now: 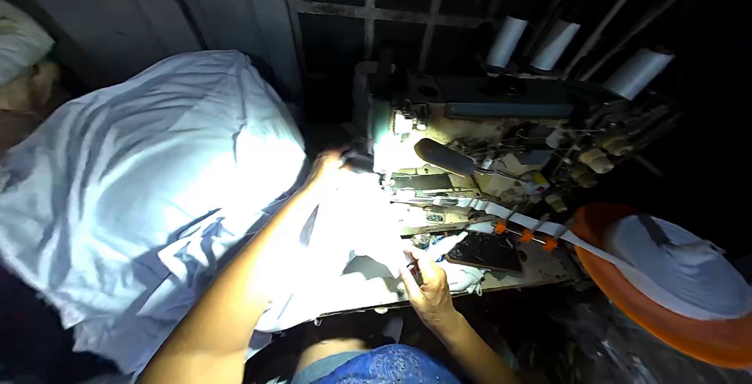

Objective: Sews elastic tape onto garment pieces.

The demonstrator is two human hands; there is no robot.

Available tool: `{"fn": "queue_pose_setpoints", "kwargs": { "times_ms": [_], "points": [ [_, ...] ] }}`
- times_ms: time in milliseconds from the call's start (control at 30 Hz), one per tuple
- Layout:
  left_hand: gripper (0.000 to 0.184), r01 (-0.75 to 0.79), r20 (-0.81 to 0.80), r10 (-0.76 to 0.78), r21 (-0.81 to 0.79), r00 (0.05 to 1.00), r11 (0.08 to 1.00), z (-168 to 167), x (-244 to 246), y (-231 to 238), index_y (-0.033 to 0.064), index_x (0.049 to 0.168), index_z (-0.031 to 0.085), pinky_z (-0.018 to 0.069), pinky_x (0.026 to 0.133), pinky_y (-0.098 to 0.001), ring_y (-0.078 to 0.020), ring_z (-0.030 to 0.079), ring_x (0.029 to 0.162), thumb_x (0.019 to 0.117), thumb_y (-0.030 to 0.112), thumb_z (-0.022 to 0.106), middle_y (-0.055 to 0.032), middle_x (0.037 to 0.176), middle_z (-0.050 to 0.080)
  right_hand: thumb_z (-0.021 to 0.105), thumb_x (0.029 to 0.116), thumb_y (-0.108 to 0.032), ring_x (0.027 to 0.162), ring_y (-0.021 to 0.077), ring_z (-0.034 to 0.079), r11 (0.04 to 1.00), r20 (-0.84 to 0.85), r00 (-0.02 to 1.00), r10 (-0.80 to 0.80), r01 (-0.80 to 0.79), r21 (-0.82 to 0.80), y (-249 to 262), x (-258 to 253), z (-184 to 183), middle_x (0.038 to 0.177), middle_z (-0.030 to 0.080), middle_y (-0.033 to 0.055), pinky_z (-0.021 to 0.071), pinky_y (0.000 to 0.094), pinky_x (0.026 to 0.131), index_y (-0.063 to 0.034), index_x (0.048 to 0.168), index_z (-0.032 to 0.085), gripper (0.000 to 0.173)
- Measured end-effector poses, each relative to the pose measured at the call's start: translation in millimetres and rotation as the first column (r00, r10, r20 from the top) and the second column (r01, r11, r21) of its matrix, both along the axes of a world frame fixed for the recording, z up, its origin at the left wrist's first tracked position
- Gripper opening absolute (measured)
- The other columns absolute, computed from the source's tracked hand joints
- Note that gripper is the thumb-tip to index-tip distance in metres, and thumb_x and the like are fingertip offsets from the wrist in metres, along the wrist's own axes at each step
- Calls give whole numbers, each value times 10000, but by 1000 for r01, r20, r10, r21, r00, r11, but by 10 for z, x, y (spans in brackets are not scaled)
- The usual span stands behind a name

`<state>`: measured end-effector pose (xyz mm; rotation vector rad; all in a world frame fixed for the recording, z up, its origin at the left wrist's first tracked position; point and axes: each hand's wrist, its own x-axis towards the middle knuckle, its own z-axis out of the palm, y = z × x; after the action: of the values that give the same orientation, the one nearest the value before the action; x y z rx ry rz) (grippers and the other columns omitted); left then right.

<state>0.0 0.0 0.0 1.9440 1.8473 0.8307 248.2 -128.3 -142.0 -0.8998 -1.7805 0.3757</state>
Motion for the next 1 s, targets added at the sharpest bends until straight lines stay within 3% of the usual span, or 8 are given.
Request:
{"fn": "queue_pose_setpoints", "kwargs": {
  "times_ms": [67, 133, 267, 433, 600, 700, 833, 1000],
  "points": [
    [230, 33, 56, -46, 219, 997, 975, -209, -123, -70, -83, 1180, 660, 508, 962, -553, -362, 673, 1052, 1006, 54, 600, -256, 1121, 692, 628, 915, -99, 874, 186, 737, 995, 106, 993, -51, 41, 91, -50, 124, -35, 954, 752, 117, 605, 299, 821, 37, 1027, 735, 206],
    [144, 81, 251, -179, 357, 951, 931, -310, -257, -208, -31, 1036, 637, 539, 751, -330, -131, 629, 795, 1001, 93, 571, -93, 902, 672, 627, 930, -102, 988, 226, 732, 992, 213, 973, -84, 62, 108, -106, 215, -72, 1029, 756, 116, 593, 347, 898, -2, 1009, 756, 181],
    [184, 519, 348, -594, 289, 725, 804, -172, -424, -768, 189, 990, 674, 517, 736, -107, 88, 619, 817, 898, 349, 671, 172, 877, 668, 652, 909, -41, 1082, 301, 713, 984, 406, 897, -174, 148, 94, -158, 203, -197, 1108, 738, 156, 585, 428, 928, 10, 1015, 754, 156],
    [167, 298, -24, -298, 134, 954, 945, 5, -95, -1170, -121, 950, 665, 519, 730, -376, -203, 615, 762, 871, 19, 618, -178, 860, 657, 679, 835, 23, 900, 310, 727, 948, 530, 787, -316, 248, 197, -33, 49, -215, 953, 733, 152, 610, 424, 757, 7, 970, 773, 164],
    [136, 12, 5, -15, 367, 1000, 930, -114, -38, -1146, -53, 999, 665, 501, 680, -360, -186, 600, 704, 929, 35, 589, -134, 790, 634, 615, 931, -42, 831, 288, 735, 984, 381, 909, -169, 180, 7, 58, 160, -110, 894, 722, 157, 615, 442, 731, 31, 916, 734, 140],
    [212, 19, 21, -28, 343, 999, 939, -215, -70, -1064, -59, 1124, 667, 540, 884, -501, -314, 676, 989, 954, 46, 595, -203, 1083, 684, 440, 1049, -121, 599, 93, 651, 958, 46, 998, -36, 48, -283, 13, 247, 239, 731, 670, 47, 579, 258, 597, 48, 992, 670, 292],
    [326, 126, 47, -146, 297, 988, 947, -363, -2, -896, -85, 1231, 656, 445, 1083, -457, -312, 602, 1231, 975, 111, 604, -220, 1289, 643, 437, 1048, -116, 526, -10, 554, 956, -143, 986, 88, -123, -265, 145, 117, 674, 686, 610, -24, 505, 152, 521, 35, 1028, 643, 256],
    [125, -15, -62, 57, 532, 996, 846, -237, 22, -890, -61, 981, 667, 544, 647, -482, -335, 677, 705, 952, 31, 588, -202, 785, 665, 590, 974, -116, 873, 54, 661, 937, -87, 959, 269, -281, -206, 354, -232, 1072, 1037, 714, 111, 554, 216, 810, 76, 1209, 658, 310]
  ]
}}
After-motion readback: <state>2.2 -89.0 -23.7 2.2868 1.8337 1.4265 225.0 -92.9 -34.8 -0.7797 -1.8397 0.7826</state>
